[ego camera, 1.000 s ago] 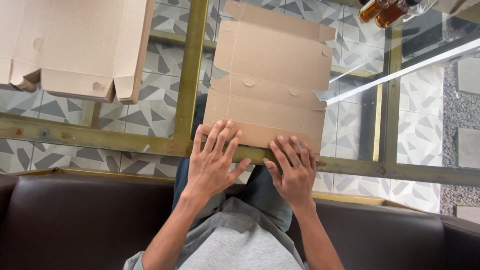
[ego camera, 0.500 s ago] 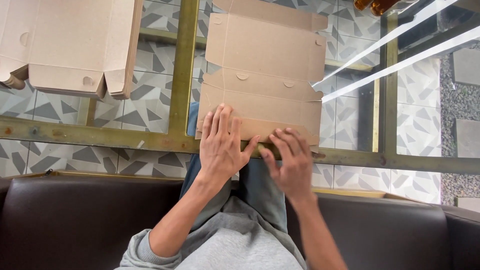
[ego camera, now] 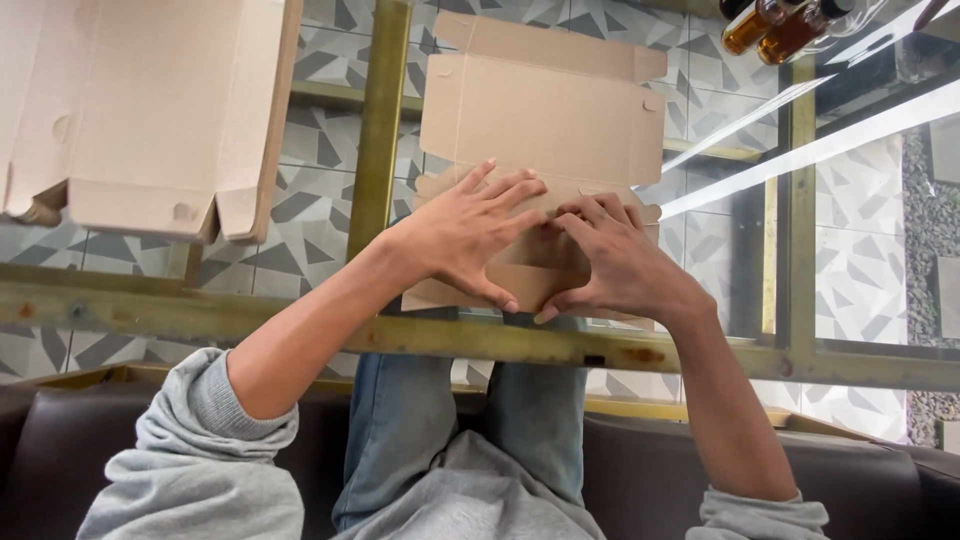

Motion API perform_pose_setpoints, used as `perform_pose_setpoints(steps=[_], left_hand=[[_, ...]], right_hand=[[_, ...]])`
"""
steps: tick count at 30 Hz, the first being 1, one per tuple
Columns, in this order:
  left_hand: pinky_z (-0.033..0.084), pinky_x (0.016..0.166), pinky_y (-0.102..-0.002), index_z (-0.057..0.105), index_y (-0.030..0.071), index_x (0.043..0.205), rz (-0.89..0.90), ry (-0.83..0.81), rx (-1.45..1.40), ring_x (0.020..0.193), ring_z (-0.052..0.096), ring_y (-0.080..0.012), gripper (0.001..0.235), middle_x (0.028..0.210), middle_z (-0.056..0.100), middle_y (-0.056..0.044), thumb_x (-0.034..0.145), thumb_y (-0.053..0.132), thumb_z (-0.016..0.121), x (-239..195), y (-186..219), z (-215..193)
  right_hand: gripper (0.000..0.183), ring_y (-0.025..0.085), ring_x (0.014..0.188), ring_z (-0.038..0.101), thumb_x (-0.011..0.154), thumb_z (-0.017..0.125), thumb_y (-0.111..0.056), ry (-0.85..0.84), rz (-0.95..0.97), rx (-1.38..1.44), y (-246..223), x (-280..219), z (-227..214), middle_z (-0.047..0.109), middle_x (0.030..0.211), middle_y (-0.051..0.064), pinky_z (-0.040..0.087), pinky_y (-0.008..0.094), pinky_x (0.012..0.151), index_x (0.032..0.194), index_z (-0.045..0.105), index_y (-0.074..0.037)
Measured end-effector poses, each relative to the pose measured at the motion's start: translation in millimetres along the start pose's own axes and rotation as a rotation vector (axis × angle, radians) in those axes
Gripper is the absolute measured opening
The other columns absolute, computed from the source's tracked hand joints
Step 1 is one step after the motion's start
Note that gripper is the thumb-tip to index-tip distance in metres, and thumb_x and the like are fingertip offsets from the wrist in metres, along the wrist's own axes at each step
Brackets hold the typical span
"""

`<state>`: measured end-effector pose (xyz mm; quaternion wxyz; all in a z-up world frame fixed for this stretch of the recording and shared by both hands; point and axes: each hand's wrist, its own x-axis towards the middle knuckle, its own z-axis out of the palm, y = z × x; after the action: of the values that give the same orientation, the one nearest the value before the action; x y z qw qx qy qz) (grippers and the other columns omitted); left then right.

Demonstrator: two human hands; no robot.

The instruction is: The person assembles a flat cardboard box by folding its flaps and securing them with adhesive tape. They repeatedly fold and tape the side and bottom flaps to form a rectangular box shape on a glass table.

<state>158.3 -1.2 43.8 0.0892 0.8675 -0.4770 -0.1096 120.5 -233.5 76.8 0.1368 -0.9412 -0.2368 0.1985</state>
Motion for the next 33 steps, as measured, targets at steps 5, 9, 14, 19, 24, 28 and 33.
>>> perform_pose_setpoints(steps=[5,9,14,19,24,28,33], left_hand=[[0.011,0.126,-0.056,0.042,0.011,0.143,0.057,0.020,-0.031,0.153,0.031,-0.0298,0.106,0.163,0.032,-0.015,0.073,0.091,0.047,7,-16,-8],[0.007,0.126,-0.058,0.043,0.011,0.144,0.065,0.028,-0.012,0.154,0.029,-0.0306,0.101,0.163,0.033,-0.016,0.079,0.089,0.041,3,-16,-11],[0.010,0.125,-0.057,0.045,0.017,0.145,0.084,0.051,-0.029,0.154,0.028,-0.0271,0.095,0.163,0.035,-0.012,0.080,0.085,0.046,5,-23,-5],[0.007,0.125,-0.056,0.044,0.022,0.149,0.097,0.053,-0.070,0.155,0.027,-0.0254,0.097,0.165,0.033,-0.010,0.077,0.086,0.045,4,-32,8],[0.003,0.124,-0.056,0.036,0.014,0.157,0.207,0.158,-0.148,0.157,0.010,-0.0299,0.102,0.169,0.015,-0.016,0.081,0.076,0.063,-2,-41,10],[0.007,0.124,-0.055,0.040,0.012,0.155,0.177,0.197,-0.116,0.155,0.018,-0.0322,0.105,0.168,0.022,-0.017,0.078,0.081,0.062,1,-32,13],[0.005,0.124,-0.060,0.043,0.004,0.147,0.069,0.241,0.003,0.154,0.017,-0.0374,0.118,0.164,0.027,-0.021,0.072,0.094,0.057,9,-18,23]], right_hand=[[0.101,0.030,0.129,0.043,0.049,0.093,-0.073,-0.044,-0.048,0.035,25,24,-1,0.055,0.126,0.007,0.034,0.046,0.105,0.126,0.061,-0.015],[0.101,0.025,0.124,0.041,0.047,0.088,-0.084,0.009,-0.146,0.043,45,29,12,0.053,0.122,0.003,0.032,0.042,0.103,0.122,0.063,-0.021],[0.095,0.024,0.124,0.042,0.050,0.089,-0.080,0.026,-0.150,0.083,42,25,11,0.054,0.122,0.001,0.032,0.040,0.101,0.122,0.064,-0.023],[0.091,0.024,0.125,0.039,0.056,0.087,-0.078,-0.011,-0.175,0.122,45,21,7,0.053,0.127,0.000,0.029,0.041,0.101,0.128,0.067,-0.027],[0.074,0.028,0.134,0.031,0.075,0.073,-0.068,-0.072,-0.228,0.213,43,13,-4,0.044,0.146,0.000,0.023,0.050,0.112,0.134,0.059,-0.025],[0.077,0.028,0.136,0.033,0.074,0.075,-0.067,-0.031,-0.234,0.216,41,14,2,0.045,0.146,0.005,0.020,0.049,0.113,0.134,0.059,-0.021],[0.086,0.032,0.128,0.040,0.071,0.076,-0.075,0.068,-0.251,0.047,26,20,10,0.045,0.132,0.011,0.027,0.049,0.109,0.128,0.056,-0.014]])
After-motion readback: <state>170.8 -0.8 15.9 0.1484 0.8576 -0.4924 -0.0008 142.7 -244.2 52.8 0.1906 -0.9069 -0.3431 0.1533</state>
